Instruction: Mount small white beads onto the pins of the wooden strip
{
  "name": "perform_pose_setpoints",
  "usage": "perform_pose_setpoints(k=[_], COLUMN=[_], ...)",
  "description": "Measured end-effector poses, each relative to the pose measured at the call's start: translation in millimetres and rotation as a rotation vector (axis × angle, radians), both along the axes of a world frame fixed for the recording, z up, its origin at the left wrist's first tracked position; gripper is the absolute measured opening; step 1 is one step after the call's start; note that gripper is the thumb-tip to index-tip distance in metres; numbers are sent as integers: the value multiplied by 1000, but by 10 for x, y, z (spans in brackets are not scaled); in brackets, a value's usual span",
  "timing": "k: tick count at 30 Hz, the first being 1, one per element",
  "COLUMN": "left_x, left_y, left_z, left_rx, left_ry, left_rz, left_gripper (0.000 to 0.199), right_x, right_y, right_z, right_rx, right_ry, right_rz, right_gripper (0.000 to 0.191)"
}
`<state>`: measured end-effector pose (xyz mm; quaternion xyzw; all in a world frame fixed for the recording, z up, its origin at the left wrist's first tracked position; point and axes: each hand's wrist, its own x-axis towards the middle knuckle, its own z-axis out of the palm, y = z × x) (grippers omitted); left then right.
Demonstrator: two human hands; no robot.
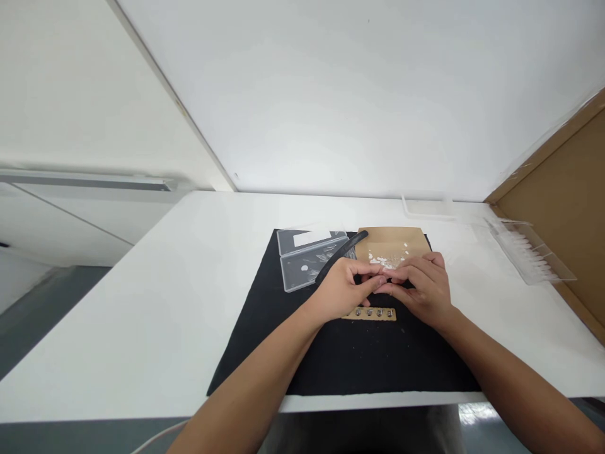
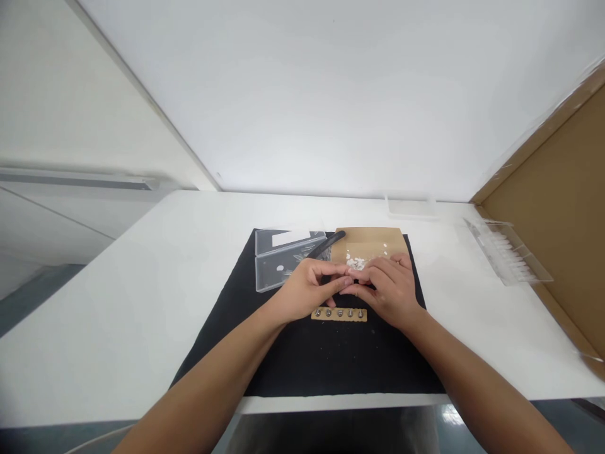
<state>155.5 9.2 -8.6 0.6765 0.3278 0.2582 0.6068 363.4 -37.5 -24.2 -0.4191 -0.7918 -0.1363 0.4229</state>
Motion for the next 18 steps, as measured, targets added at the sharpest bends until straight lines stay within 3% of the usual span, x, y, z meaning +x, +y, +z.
perform_pose_setpoints(k=[8, 18], left_x=[-14, -38], left_y=[21, 32], left_z=[-39, 27], left_rx=[35, -55], left_ry=[62, 50], left_rz=[50, 76], left_gripper=[36, 29], right_x=[41, 56], right_y=[26, 69], right_z=[-48, -62], right_rx=[29, -35], right_ry=[-113, -141], right_rz=[-44, 27], right_gripper=[19, 21])
